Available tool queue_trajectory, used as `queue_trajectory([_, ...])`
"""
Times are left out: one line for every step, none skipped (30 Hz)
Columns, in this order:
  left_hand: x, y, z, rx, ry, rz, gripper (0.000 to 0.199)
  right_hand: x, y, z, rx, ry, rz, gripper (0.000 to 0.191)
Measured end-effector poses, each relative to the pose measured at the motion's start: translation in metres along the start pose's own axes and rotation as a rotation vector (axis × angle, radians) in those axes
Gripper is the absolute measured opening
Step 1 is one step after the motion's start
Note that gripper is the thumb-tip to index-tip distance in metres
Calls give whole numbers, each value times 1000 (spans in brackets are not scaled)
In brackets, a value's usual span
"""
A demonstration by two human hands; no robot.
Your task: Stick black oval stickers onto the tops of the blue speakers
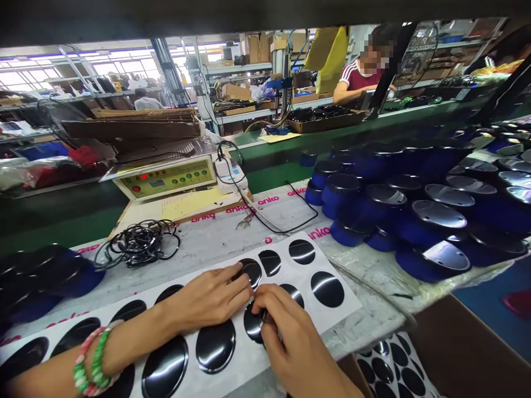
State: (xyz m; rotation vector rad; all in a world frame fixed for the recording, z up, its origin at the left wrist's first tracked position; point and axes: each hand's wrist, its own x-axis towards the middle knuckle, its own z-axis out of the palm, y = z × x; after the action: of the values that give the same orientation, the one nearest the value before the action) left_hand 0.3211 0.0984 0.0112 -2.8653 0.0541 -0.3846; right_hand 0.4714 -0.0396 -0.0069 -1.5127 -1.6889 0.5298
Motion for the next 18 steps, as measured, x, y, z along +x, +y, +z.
queue_trajectory([1, -1, 2, -17, 4, -35, 20, 0, -1, 1, -14, 1, 5, 29])
queue_trajectory([1, -2, 3, -34, 7, -81, 22, 0, -1, 2, -29, 0, 15, 29])
queue_trajectory([1, -4, 4, -54, 12, -131, 24, 1, -1, 2, -44, 0, 25, 29])
queue_trajectory([0, -6, 4, -79, 16, -178, 24, 1, -1, 3, -55, 5, 35, 29])
queue_trajectory([-1, -7, 4, -105, 17, -214, 23, 2, -1, 3, -61, 17, 44, 29])
queue_trajectory([-3, -9, 3, -145, 19, -239, 20, 2, -1, 4, -61, 30, 53, 28])
queue_trajectory([-5, -10, 2, -200, 23, -256, 20, 3, 0, 4, -53, 41, 58, 27])
queue_trajectory([-7, -10, 2, -263, 26, -273, 26, 4, 0, 4, -41, 46, 62, 27])
queue_trajectory([-8, -11, 1, -325, 30, -291, 35, 4, 1, 4, -30, 47, 62, 27])
queue_trajectory([-9, -11, 1, -381, 29, -308, 41, 4, 1, 4, -21, 44, 64, 27])
queue_trajectory([-10, -12, 1, -427, 25, -313, 40, 4, 2, 4, -17, 39, 64, 27])
queue_trajectory([-10, -12, 2, -461, 15, -302, 33, 4, 2, 4, -15, 36, 63, 27])
queue_trajectory([-9, -11, 2, -481, 4, -280, 25, 4, 2, 4, -16, 35, 61, 27])
queue_trajectory([-8, -11, 3, -503, -3, -254, 22, 3, 2, 4, -20, 35, 55, 28])
queue_trajectory([-6, -10, 3, -527, -2, -234, 22, 3, 2, 3, -25, 30, 45, 28])
queue_trajectory([-5, -9, 4, -553, 5, -233, 22, 4, 2, 3, -34, 22, 36, 28])
queue_trajectory([-3, -8, 5, -579, 19, -256, 21, 4, 1, 3, -47, 13, 32, 28])
queue_trajectory([-1, -9, 6, -602, 39, -299, 20, 4, 0, 3, -63, 3, 38, 28])
